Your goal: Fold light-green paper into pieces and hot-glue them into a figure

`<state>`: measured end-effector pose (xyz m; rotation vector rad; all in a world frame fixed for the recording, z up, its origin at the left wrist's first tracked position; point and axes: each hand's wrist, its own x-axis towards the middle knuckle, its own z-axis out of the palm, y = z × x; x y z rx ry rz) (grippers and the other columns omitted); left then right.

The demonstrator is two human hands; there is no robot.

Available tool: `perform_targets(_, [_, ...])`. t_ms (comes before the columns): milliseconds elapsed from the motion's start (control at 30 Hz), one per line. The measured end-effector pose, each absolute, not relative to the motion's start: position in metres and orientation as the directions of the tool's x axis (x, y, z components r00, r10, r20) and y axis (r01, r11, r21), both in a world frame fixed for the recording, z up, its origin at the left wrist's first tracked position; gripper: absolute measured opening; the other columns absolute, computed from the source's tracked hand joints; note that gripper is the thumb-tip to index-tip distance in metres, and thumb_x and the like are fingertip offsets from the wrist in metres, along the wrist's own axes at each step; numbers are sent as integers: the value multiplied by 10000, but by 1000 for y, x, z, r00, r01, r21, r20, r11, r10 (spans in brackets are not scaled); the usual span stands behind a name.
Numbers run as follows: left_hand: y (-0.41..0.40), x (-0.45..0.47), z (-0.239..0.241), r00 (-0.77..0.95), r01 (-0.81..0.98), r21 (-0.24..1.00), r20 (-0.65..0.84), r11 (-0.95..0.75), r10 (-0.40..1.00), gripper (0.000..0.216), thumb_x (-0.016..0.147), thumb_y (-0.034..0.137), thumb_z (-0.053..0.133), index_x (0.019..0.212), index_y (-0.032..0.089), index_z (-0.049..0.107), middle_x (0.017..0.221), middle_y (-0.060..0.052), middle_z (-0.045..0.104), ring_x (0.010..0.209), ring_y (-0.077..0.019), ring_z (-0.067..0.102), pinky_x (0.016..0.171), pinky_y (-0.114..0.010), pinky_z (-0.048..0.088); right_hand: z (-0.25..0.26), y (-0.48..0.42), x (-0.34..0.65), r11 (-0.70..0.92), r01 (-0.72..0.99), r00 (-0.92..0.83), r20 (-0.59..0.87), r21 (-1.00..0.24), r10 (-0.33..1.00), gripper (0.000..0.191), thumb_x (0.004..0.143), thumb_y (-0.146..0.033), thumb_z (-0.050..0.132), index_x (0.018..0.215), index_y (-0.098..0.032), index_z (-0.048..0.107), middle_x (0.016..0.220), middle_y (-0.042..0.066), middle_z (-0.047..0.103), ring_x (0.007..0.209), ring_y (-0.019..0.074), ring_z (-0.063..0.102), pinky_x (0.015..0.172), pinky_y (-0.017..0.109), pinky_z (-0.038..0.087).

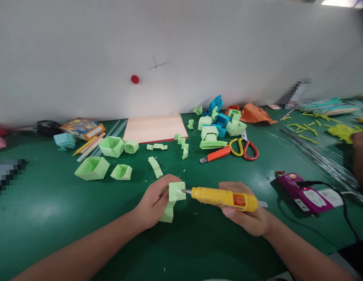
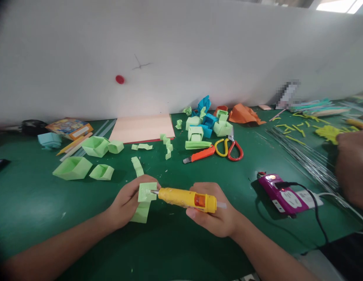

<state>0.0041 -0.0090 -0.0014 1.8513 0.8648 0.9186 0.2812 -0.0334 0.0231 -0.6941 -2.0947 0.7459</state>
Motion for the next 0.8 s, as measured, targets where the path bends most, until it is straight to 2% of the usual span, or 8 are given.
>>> perform_targets(233, [-9,4,0,483,189,903,257,-386,837,330,1065,413,395,1084,195,642,1037,-74,651,919,-195,632,813,-318,509,22,-33,282,697,222,-533,514,-682,672,322,1007,-355,465,719,-211,476,624,-14,465,558,142,420,545,308,308])
perform_targets(333, [-9,5,0,480,191,901,260,-389,838,342,1069,419,384,1089,194,641,1036,-73,656,913,-190,635,803,-309,508,21,-33,283,666,201,-516,500,-718,695,344,1016,-380,468,718,-209,491,635,-11,475,547,136,433,531,297,320])
perform_targets(533, [-9,4,1,485,205,901,246,-382,839,331,1065,418,400,1104,192,638,1042,-80,659,929,-199,635,818,-318,507,22,-35,283,655,118,-505,522,-747,687,322,1026,-436,472,910,-192,647,728,38,620,616,168,549,561,310,411])
perform_targets(800, [-9,3,-3,479,197,906,245,-375,843,351,1067,440,383,1114,199,633,1067,-84,658,957,-207,635,834,-322,507,21,-33,284,696,185,-518,533,-694,669,345,1042,-434,443,945,-192,669,740,52,641,630,183,575,576,324,434])
